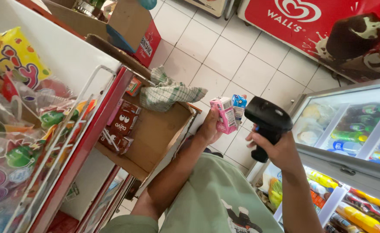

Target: The person takes small drink cartons from a cardboard box, wipes them with a cloth, and places them into a glass-door refrigerator. The person uses a barcode scanner on some items before placing them on the shelf. The task involves handling multiple cartons and organizing them within the fridge.

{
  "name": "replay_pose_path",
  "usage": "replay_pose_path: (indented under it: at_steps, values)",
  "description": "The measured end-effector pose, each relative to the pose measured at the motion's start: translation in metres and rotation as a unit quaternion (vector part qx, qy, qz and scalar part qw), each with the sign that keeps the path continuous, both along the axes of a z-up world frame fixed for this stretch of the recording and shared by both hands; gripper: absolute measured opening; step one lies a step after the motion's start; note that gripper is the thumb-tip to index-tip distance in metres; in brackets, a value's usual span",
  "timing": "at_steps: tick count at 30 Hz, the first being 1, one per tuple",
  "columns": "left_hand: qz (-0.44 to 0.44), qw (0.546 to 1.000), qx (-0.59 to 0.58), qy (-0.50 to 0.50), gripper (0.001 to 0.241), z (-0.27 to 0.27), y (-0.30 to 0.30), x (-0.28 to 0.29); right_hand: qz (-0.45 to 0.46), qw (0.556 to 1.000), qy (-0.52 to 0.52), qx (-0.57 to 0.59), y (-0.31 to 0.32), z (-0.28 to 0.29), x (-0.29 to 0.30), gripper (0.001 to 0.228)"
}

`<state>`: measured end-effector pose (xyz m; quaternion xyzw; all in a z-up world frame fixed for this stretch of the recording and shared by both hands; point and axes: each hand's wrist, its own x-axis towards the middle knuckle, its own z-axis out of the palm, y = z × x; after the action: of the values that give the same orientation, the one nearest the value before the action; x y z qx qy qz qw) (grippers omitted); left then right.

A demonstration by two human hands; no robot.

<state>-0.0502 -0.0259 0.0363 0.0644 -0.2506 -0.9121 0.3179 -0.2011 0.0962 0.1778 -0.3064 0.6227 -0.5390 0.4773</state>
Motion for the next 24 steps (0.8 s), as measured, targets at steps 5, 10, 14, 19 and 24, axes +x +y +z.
replay_pose_path:
  at_steps: [5,10,14,19,24]
  values:
    - [0.0,0.997,-0.066,-0.026,0.095,0.008,-0.009,-0.012,0.029,0.993,0.09,0.071,0.015,0.011,0.003,0.007]
    - [-0.029,0.992,-0.114,-0.043,0.104,0.026,-0.01,-0.016,0.046,0.99,0.114,0.072,0.022,0.005,-0.003,0.01]
    - [-0.042,0.996,-0.073,-0.017,0.094,0.034,-0.007,-0.026,-0.039,0.996,0.064,0.044,0.027,-0.008,-0.007,0.015]
    - [-0.1,0.993,0.047,0.035,0.085,0.023,0.004,-0.038,-0.185,0.982,0.012,-0.026,0.011,-0.042,-0.01,0.047]
    - [-0.13,0.982,0.101,0.094,0.078,0.014,0.015,-0.048,-0.222,0.973,-0.055,-0.038,0.014,-0.069,-0.008,0.06]
